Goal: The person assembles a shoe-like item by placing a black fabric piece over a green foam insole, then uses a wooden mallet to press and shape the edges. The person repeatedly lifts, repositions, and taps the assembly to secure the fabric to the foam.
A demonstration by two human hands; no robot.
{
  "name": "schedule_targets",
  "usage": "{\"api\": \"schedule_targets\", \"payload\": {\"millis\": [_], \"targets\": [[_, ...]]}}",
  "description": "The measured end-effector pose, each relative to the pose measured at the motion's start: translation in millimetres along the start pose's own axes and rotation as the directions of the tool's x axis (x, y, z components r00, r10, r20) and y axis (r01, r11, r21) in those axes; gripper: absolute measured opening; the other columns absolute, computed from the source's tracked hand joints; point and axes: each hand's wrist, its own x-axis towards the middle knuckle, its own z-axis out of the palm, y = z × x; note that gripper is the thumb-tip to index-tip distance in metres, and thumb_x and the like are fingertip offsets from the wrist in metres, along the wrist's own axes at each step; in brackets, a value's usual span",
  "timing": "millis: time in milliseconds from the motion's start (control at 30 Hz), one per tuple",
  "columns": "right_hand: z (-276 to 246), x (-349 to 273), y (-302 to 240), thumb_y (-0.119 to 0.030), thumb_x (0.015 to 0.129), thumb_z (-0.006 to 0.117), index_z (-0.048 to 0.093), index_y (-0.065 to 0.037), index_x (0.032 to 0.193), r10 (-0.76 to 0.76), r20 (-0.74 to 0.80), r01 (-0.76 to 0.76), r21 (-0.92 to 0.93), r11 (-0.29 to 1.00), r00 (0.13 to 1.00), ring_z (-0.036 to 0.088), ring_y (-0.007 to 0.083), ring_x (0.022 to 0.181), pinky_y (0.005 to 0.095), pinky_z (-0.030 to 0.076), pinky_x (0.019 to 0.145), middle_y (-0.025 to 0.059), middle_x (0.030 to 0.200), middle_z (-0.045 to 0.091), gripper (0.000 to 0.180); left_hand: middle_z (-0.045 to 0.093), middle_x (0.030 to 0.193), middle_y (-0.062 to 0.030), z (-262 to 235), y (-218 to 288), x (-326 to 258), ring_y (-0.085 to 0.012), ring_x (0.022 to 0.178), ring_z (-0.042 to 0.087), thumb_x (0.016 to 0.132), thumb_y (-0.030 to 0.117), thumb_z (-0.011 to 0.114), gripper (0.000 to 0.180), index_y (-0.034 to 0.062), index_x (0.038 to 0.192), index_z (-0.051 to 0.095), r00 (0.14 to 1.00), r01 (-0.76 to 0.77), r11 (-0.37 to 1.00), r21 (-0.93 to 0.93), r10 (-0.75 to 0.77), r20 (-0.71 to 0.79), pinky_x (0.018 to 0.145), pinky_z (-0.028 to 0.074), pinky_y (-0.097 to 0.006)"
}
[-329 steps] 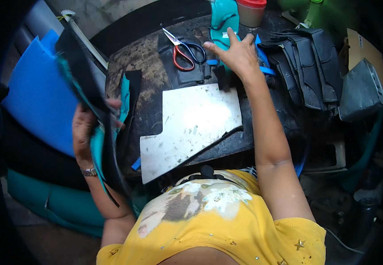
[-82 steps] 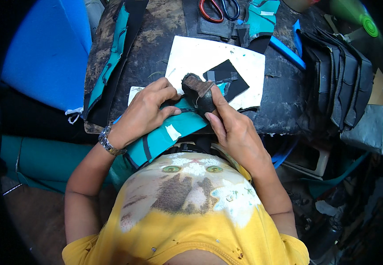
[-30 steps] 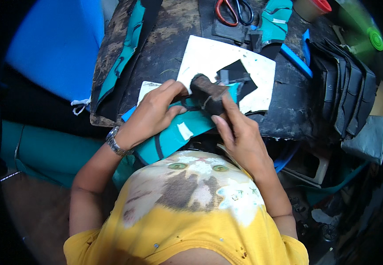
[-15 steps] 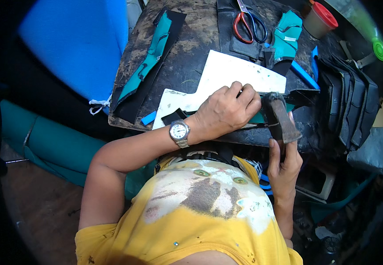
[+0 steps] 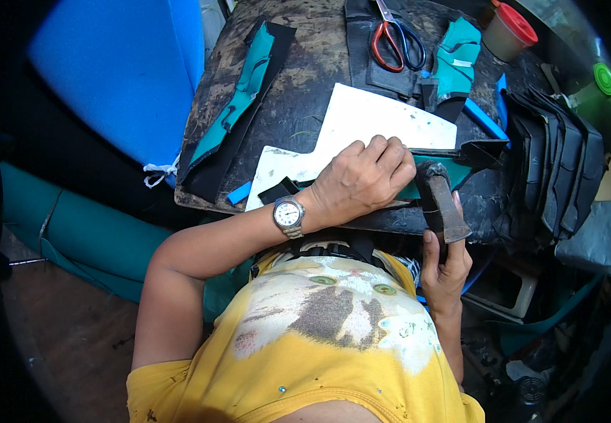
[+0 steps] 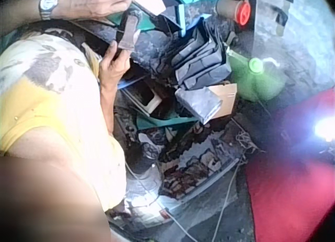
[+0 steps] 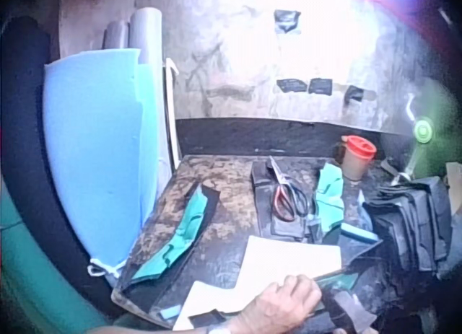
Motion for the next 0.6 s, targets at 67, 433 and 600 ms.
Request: {"api": "schedule_targets", "payload": {"millis": [67,433,600], "targets": [[0.5,0.0,1.1,-0.002,0.1,0.058,0.041,0.001,0.152,0.014,0.01,-0.014,-0.006,1.0,1.0,0.054,0.0093,0.063,0.0243,0.045,0.062,0.0095,0.085,0.067,0.054,0.064,0.102,-0.0112,0.4,-0.1,-0.6,-0.0187,0.089,0.062,0.087,0.018,0.061,0.025,0.0029,0.107,0.061,1.0,0.006,1.0,0.0,-0.006,-0.007,0.062,0.05,-0.026],[4.5,4.4,0.3,-0.004,0.1,0.06,0.044,0.0,0.15,0.042,0.019,-0.041,-0.057,0.998,0.999,0.056,0.011,0.064,0.0272,0.047,0.063,0.0109,0.085,0.067,0.052,0.062,0.104,-0.0127,2.4,-2.4,-2.2,-0.0206,0.09,0.061,0.084,0.019,0.062,0.029,0.0017,0.107,0.06,0.999,0.037,0.998,-0.059,-0.035,0.036,0.065,0.051,-0.029],[7.0,9.4,-0.2,-0.004,0.1,0.059,0.041,-0.001,0.152,0.104,0.038,-0.104,-0.005,0.995,0.994,0.057,0.0112,0.068,0.0273,0.047,0.064,0.0102,0.087,0.067,0.055,0.062,0.103,-0.0125,4.6,-4.4,-2.7,-0.0206,0.09,0.061,0.083,0.018,0.062,0.03,0.0017,0.108,0.06,0.998,0.052,0.998,-0.039,-0.051,0.043,0.066,0.052,-0.029]]}}
